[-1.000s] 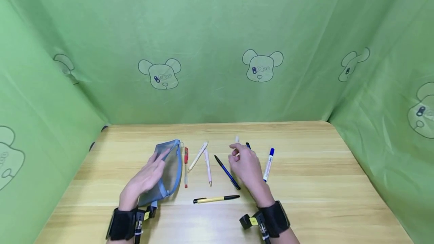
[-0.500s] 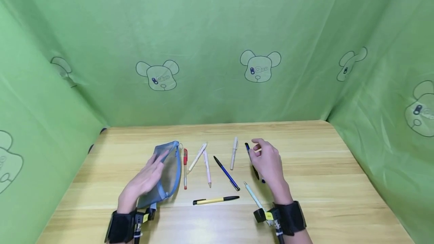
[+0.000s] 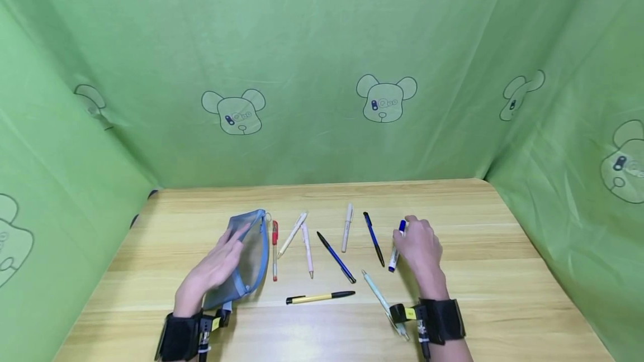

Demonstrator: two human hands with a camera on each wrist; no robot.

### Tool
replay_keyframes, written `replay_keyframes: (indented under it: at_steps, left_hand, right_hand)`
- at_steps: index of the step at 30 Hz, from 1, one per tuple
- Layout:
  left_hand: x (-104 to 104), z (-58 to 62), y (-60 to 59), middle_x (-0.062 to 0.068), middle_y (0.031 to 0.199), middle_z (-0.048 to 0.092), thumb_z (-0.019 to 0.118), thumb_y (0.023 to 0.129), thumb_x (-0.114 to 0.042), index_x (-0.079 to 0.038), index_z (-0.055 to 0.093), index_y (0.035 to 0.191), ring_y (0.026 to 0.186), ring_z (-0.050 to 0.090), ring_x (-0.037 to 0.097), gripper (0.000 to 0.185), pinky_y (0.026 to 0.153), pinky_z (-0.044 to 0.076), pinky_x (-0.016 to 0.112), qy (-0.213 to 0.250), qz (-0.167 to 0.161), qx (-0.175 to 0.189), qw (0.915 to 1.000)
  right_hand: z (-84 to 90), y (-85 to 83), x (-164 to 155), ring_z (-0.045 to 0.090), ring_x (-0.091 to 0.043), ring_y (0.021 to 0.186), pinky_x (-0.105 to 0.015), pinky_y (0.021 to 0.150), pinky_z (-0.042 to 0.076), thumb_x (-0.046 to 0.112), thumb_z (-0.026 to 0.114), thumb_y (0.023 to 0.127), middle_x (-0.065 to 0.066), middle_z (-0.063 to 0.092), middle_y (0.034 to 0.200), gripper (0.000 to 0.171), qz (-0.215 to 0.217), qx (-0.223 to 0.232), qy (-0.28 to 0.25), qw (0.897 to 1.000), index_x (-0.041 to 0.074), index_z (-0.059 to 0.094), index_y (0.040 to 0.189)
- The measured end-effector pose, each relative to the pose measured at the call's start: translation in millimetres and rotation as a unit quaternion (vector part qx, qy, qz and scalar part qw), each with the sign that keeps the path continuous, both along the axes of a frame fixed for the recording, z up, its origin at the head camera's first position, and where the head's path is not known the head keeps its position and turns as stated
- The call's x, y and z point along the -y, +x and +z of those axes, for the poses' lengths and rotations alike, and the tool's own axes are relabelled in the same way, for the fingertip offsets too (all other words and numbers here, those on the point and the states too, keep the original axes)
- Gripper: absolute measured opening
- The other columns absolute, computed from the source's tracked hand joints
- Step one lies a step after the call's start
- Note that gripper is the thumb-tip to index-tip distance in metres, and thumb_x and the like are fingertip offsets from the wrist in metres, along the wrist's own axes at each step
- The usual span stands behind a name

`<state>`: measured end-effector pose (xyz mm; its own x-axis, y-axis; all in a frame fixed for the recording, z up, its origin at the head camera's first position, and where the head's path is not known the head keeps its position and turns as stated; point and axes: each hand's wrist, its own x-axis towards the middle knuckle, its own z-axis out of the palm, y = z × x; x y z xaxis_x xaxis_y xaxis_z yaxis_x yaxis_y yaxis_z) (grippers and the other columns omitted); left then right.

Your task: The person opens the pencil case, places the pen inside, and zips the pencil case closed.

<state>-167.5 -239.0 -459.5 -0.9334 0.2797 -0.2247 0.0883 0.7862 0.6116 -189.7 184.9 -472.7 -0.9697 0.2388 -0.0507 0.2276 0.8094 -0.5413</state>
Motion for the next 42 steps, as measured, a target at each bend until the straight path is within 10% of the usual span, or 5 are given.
replay_keyframes:
  at_steps: [11,27,42]
  left_hand:
    - [1.3,-1.0,-0.2,0.03,0.167,0.002,0.009,0.112,-0.03,-0.008,0.01,0.165,0.152,0.0,0.051,0.058,0.115,0.008,0.074,0.001,-0.007,-0.011,0.9999]
    - [1.2,1.6,-0.5,0.027,0.168,0.003,0.01,0.111,-0.028,-0.007,0.011,0.165,0.153,-0.001,0.049,0.058,0.116,0.006,0.071,0.006,-0.009,-0.008,0.9999]
    - [1.2,1.3,-0.9,0.027,0.168,0.004,0.011,0.112,-0.028,-0.005,0.012,0.165,0.153,-0.001,0.05,0.058,0.117,0.006,0.071,0.005,-0.009,-0.011,0.9999]
  right_hand:
    - [-11.8,-2.2,-0.4,0.052,-0.026,0.064,-0.033,0.051,0.043,0.025,0.066,0.097,-0.019,0.057,0.09,0.047,0.01,0.068,0.031,0.997,-0.012,0.057,0.126]
    - [-20.4,-2.8,4.7,0.055,-0.029,0.068,-0.034,0.05,0.046,0.011,0.067,0.09,-0.018,0.055,0.083,0.019,0.023,0.05,0.052,0.997,0.0,0.055,0.082]
    - [-16.5,-4.0,1.4,0.056,-0.025,0.061,-0.031,0.048,0.045,0.009,0.064,0.091,-0.016,0.059,0.081,0.027,0.013,0.04,0.007,0.999,-0.009,0.062,0.111]
